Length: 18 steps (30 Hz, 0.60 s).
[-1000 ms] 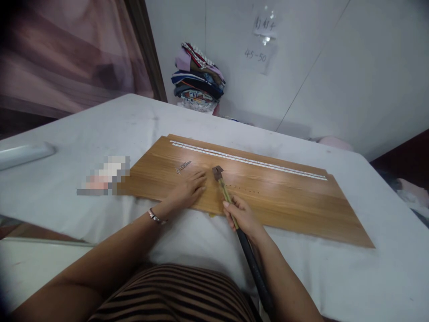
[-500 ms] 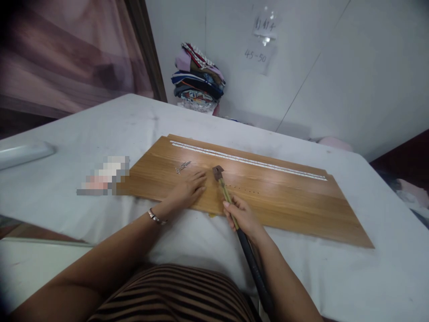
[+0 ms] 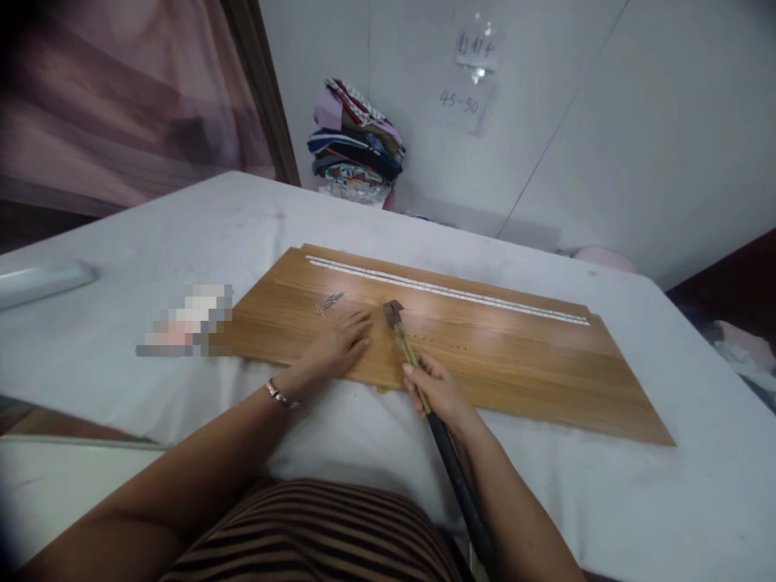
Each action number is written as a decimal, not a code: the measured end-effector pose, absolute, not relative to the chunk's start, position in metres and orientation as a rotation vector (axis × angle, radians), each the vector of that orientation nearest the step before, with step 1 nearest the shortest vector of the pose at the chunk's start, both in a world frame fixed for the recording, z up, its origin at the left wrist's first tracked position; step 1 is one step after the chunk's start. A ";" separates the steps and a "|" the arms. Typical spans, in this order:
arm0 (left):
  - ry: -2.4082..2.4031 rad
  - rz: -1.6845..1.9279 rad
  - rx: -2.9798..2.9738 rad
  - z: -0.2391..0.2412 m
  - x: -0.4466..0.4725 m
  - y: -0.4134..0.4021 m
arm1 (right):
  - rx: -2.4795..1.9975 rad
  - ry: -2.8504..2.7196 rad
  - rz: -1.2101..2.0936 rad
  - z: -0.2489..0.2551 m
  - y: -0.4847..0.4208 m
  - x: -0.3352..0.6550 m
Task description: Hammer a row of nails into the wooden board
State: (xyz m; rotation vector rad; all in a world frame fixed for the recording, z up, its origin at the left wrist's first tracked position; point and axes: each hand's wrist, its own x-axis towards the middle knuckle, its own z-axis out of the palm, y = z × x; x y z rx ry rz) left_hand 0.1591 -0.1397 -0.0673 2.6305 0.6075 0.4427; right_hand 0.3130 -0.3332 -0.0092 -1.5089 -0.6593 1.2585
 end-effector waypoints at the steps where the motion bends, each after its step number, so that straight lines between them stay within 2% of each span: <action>1: 0.608 0.451 2.622 -0.068 0.159 -0.139 | -1.507 -0.659 1.259 -0.009 -0.333 0.313; 6: 0.562 0.524 2.518 -0.060 0.156 -0.141 | -1.476 -0.650 1.249 -0.010 -0.333 0.315; 10: 0.552 0.575 2.213 -0.039 0.158 -0.151 | -1.420 -0.633 1.232 -0.012 -0.335 0.319; 18: 0.340 0.341 1.381 0.009 0.218 -0.177 | -1.287 -0.726 1.137 0.022 -0.305 0.319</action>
